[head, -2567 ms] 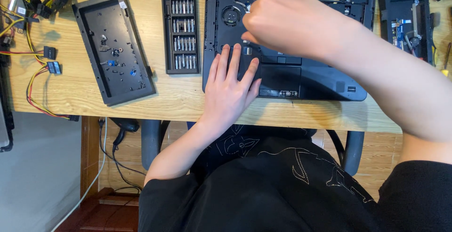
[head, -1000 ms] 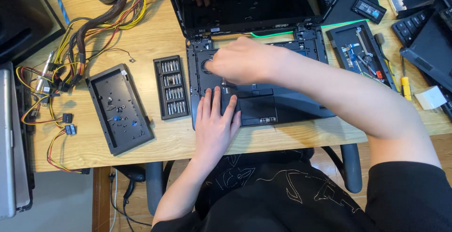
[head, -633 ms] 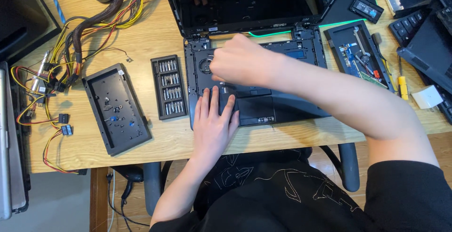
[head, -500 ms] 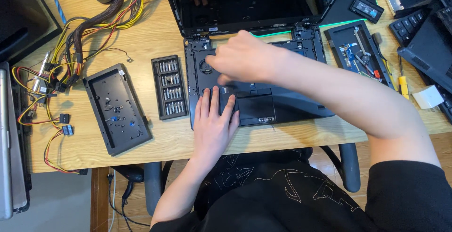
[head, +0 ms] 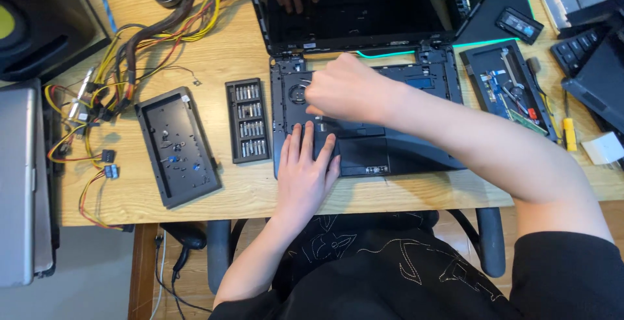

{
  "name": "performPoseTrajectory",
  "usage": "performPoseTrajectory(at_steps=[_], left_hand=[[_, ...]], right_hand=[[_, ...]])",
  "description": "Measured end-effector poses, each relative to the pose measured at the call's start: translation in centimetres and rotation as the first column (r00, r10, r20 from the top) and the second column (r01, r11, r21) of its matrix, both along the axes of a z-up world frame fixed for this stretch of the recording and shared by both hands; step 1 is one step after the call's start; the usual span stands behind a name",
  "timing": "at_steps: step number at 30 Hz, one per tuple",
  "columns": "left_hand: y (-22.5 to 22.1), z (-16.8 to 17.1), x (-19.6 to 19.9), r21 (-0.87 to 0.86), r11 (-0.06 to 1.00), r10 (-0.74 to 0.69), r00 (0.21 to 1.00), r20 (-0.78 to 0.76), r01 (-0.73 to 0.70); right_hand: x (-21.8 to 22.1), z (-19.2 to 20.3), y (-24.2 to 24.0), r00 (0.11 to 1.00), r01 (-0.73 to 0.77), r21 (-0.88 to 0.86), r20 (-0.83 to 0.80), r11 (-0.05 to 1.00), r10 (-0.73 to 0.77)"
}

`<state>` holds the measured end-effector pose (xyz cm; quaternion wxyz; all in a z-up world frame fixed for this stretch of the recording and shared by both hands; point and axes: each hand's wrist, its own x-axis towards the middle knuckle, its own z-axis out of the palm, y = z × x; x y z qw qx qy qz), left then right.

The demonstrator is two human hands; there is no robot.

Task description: Replacing internal components and reassembling a laptop chassis using a screwdriver.

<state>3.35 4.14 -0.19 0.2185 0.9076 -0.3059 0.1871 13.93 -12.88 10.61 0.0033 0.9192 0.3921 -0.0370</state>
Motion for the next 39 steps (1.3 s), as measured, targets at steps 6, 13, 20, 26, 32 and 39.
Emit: performPoseTrajectory(at_steps=[6,13,20,26,32,39], left_hand=[[0.1,-0.2,0.1,-0.02,1.0,-0.005,1.0,0.014,0.005],[0.0,-0.3,0.1,-0.012,1.0,0.0,1.0,0.005,0.0],[-0.2,-0.7,0.2,-0.03,1.0,0.007,1.0,0.019,-0.006],[-0.3,-0.3,0.3,-0.02,1.0,0.008,1.0,0.022,-0.007],[-0.1,-0.6,0.1,-0.029,1.0,0.002,1.0,0.021,-0.002],[-0.1,-0.4,0.2,-0.019,1.0,0.006,1.0,0.015,-0.005]], right_hand=[[0.3,-0.4,-0.6,0.997,-0.025,0.122,-0.064,0.992,0.033],[0.2,-0.6,-0.8,0.999,0.03,-0.036,0.03,0.999,-0.029],[0.0,-0.1,-1.1,0.996,0.075,-0.087,0.055,0.993,-0.071],[-0.4,-0.2,-0.3,0.997,0.056,-0.103,0.056,0.993,-0.05],[-0.3,-0.4,-0.8,1.0,-0.006,0.023,0.02,1.0,0.006],[-0.4,0.0,-0.4,0.999,0.002,-0.008,0.033,1.0,-0.001]])
